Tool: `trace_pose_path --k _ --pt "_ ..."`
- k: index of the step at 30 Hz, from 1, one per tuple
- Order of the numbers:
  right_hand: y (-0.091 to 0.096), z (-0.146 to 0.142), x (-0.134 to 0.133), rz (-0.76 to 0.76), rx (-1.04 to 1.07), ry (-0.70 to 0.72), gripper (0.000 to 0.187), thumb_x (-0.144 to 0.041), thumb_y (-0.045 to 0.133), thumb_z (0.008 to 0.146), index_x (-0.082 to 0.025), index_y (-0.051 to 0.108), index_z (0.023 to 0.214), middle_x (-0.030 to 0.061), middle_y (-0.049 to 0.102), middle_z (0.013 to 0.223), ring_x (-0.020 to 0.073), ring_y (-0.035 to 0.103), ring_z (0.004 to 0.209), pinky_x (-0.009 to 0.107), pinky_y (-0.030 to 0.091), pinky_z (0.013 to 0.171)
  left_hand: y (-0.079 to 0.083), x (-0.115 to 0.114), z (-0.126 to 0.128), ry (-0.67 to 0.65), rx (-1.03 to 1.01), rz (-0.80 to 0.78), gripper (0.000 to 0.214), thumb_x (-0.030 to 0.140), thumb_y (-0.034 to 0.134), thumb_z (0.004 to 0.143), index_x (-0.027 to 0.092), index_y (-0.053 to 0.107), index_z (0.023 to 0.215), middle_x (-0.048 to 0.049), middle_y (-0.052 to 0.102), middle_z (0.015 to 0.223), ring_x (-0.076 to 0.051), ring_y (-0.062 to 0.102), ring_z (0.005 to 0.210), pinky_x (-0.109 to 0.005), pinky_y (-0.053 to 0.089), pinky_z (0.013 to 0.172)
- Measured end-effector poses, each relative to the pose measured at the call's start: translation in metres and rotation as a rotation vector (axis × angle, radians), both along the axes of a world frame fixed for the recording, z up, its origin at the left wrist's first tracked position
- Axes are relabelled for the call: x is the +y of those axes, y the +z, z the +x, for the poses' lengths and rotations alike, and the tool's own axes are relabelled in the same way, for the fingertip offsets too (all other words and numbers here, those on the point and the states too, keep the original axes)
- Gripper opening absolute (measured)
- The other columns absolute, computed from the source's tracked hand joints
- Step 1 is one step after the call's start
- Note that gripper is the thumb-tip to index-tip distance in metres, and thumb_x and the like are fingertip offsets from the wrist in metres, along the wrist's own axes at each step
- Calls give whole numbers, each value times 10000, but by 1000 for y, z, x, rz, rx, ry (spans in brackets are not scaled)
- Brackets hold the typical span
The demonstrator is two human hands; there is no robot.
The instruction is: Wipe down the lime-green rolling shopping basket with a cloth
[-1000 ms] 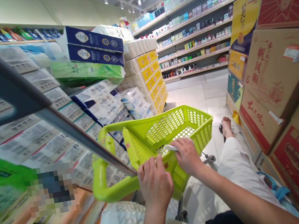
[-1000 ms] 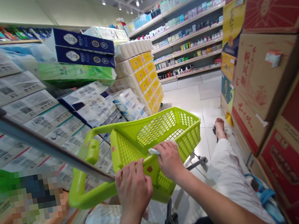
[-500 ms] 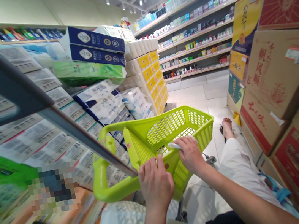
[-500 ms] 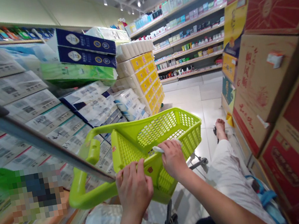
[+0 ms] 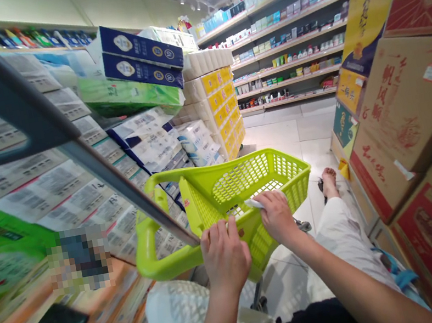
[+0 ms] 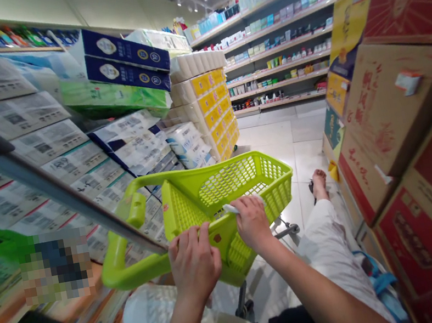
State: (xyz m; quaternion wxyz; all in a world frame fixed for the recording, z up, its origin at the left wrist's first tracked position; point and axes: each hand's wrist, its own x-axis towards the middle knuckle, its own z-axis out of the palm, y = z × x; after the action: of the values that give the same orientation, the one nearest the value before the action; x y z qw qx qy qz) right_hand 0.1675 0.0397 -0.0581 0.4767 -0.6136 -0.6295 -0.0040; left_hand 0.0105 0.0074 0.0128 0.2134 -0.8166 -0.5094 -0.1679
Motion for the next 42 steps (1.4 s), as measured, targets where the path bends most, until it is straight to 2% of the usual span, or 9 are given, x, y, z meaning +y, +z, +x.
trace_pose_path --k 4,7,14,22,28,31,37,40,42 --pt "9 -27 -11 41 22 185 425 -40 451 761 -223 614 1108 54 611 1054 220 483 1020 366 337 969 0 0 1 3 10 1 409 147 549 741 150 608 1146 -85 645 972 -263 540 964 -420 315 934" --pt "9 -27 -12 57 -4 245 442 -53 457 771 -233 598 1149 47 610 1082 213 486 1037 363 328 989 1 0 0 -2 17 6 416 143 549 738 142 607 1149 -90 646 965 -264 543 954 -423 319 928" --pt "-4 5 1 16 -17 0 333 -46 443 796 -223 632 1006 56 621 1003 224 487 999 376 326 977 2 -1 0 -3 11 4 418 145 556 736 155 606 1150 -90 643 978 -271 541 963 -428 320 928" --pt "6 -25 -11 64 -7 225 419 -58 442 790 -236 597 1136 45 607 1079 213 482 1043 361 334 998 0 1 0 -27 -2 22 406 138 542 733 150 608 1134 -89 641 946 -267 542 945 -422 322 911" --pt "-8 11 1 47 -33 56 353 -66 432 808 -227 623 1057 56 617 1039 220 487 1042 383 319 1017 2 -1 0 -7 4 2 408 149 545 744 154 601 1148 -89 636 962 -270 539 962 -426 321 926" --pt "-9 9 1 39 -5 9 350 -56 430 795 -214 623 1041 64 612 1036 222 485 1045 392 318 1022 1 -1 1 -9 1 5 407 153 543 742 156 601 1146 -86 635 952 -269 539 956 -426 320 924" --pt "2 -26 -12 95 5 207 441 -62 428 789 -228 586 1166 55 599 1101 213 482 1081 393 324 1031 -1 1 -2 -25 -10 15 415 141 527 737 161 603 1144 -92 643 957 -267 546 948 -424 324 905" --pt "1 -17 -10 77 -36 238 436 -70 436 803 -246 598 1168 49 610 1093 209 492 1069 382 333 1019 1 -1 -2 -19 -10 4 422 136 525 738 158 602 1152 -98 644 970 -270 543 961 -428 325 918" --pt "-3 -2 -5 53 -46 158 396 -72 440 815 -241 616 1127 53 615 1082 214 488 1067 381 329 1018 3 -2 -1 -13 -7 -7 418 139 530 741 155 604 1152 -98 642 974 -272 540 967 -429 325 925"
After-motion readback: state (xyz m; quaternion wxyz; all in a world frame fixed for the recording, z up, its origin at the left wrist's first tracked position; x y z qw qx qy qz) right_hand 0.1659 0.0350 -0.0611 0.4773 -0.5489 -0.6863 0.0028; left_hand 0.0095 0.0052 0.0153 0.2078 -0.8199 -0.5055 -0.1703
